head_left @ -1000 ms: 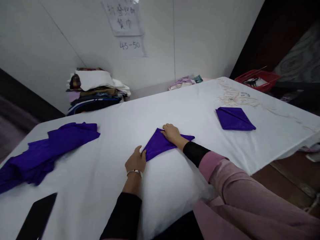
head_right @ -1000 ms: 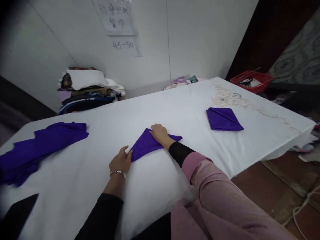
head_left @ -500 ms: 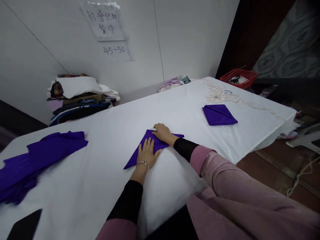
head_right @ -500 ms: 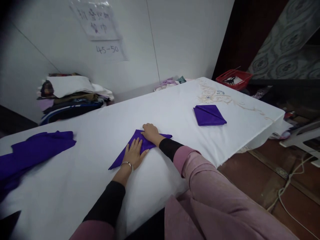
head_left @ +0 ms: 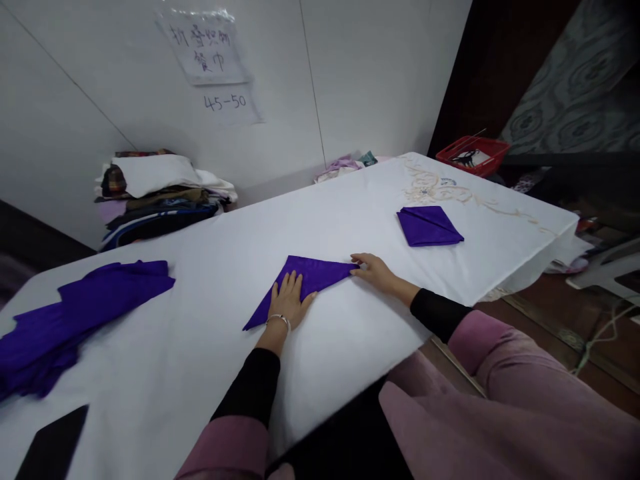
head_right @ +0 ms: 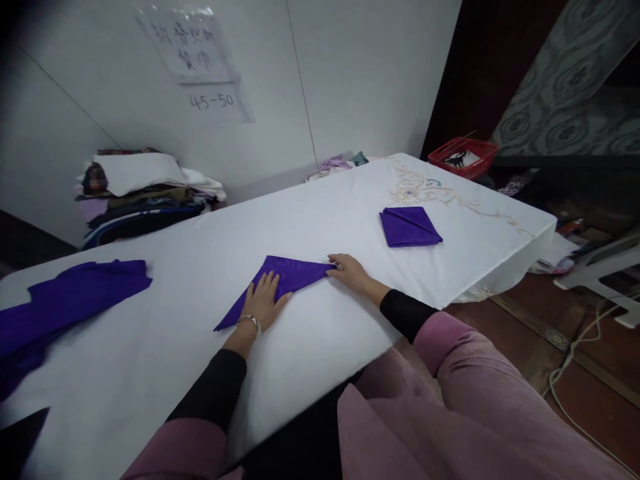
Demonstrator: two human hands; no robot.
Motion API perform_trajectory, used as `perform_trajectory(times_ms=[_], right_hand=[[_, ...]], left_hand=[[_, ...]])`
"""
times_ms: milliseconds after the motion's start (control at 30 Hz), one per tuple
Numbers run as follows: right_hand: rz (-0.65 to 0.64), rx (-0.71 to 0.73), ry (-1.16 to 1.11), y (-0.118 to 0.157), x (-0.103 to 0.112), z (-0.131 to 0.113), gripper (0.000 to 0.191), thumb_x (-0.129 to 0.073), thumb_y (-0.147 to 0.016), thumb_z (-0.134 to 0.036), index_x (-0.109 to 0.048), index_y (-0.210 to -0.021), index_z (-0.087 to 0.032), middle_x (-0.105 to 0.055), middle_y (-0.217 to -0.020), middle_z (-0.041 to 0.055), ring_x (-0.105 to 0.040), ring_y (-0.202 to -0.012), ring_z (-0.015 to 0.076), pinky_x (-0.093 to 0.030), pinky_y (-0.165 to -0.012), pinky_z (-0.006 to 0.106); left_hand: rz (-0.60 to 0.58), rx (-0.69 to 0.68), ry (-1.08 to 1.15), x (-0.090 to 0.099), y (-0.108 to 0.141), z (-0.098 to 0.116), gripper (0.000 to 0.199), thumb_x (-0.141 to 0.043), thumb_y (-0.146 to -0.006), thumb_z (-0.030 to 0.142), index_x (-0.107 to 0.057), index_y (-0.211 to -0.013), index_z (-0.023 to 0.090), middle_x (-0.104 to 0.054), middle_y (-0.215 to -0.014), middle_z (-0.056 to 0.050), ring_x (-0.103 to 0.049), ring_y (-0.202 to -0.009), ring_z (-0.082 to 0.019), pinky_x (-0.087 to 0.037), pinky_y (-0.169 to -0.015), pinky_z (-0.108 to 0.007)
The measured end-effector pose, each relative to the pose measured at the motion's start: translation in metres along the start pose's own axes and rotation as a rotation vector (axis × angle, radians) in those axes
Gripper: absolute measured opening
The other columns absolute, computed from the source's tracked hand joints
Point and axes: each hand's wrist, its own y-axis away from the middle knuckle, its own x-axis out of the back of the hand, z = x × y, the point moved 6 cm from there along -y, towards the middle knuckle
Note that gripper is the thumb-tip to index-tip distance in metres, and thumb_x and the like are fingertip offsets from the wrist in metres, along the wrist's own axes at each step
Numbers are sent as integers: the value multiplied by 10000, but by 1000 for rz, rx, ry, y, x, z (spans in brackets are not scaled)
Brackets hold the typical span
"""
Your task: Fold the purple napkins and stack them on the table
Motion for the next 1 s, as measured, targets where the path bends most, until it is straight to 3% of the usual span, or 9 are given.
perform_trajectory(times_ms=[133, 400, 567, 667, 767, 867, 1000], right_hand=[[-47, -122, -135, -3, -1, 23, 438, -618, -731, -211, -573, -1167, -192, -644, -948, 23, -542, -713, 125, -439, -687, 259], [-110, -138, -239, -11, -9, 21, 440, -598, -715, -158, -600, -1153, -196, -629, -988, 34, -526, -640, 82, -438, -629, 216], [-140, -195, -384, -10, -12, 25, 434, -574, -735, -166, -579, -1168, -191, -608, -1005, 45, -491, -549, 53, -421, -508, 184], [-122, -203, -410, -9, -12, 27, 437, -570, -732, -159, -575, -1169, -180, -606, -993, 49, -503, -566, 61, -419, -507, 186], [-104, -194, -306, -11, -10, 27, 422, -594, -723, -159, -595, -1144, -182, -618, -982, 46, -540, -660, 90, -443, -601, 211], [-111, -171, -167, -14, -9, 23, 323, -630, -708, -186, -651, -1031, -191, -633, -949, 33, -560, -768, 126, -446, -699, 241], [-151, -182, -77, -17, -9, 22, 182, -631, -703, -200, -674, -880, -194, -632, -930, 17, -560, -799, 132, -433, -696, 226]], left_hand=[[11, -4, -16, 0, -1, -1, 724, -208, -858, 603, -263, -1410, 137, -218, -1494, -108, -144, -1381, -254, -139, -1105, -480], [-1, 2, -5, -1, -1, -2, 731, -214, -855, 608, -254, -1412, 136, -209, -1498, -104, -141, -1382, -251, -136, -1106, -481], [5, 4, -26, 0, -1, -2, 705, -231, -860, 592, -263, -1410, 152, -217, -1497, -98, -146, -1381, -249, -145, -1105, -482], [-7, 9, -23, 0, -1, -2, 708, -230, -861, 592, -260, -1410, 147, -211, -1498, -98, -139, -1383, -248, -141, -1106, -480], [-13, 15, -20, 0, -1, -2, 710, -232, -860, 591, -256, -1411, 144, -205, -1500, -96, -135, -1384, -245, -136, -1108, -479], [-3, 13, -23, 0, -1, -2, 692, -257, -861, 577, -261, -1410, 155, -214, -1497, -99, -145, -1382, -245, -142, -1105, -479], [9, 12, -41, -1, -2, -2, 676, -270, -864, 561, -272, -1406, 157, -231, -1492, -104, -157, -1379, -248, -154, -1102, -481]])
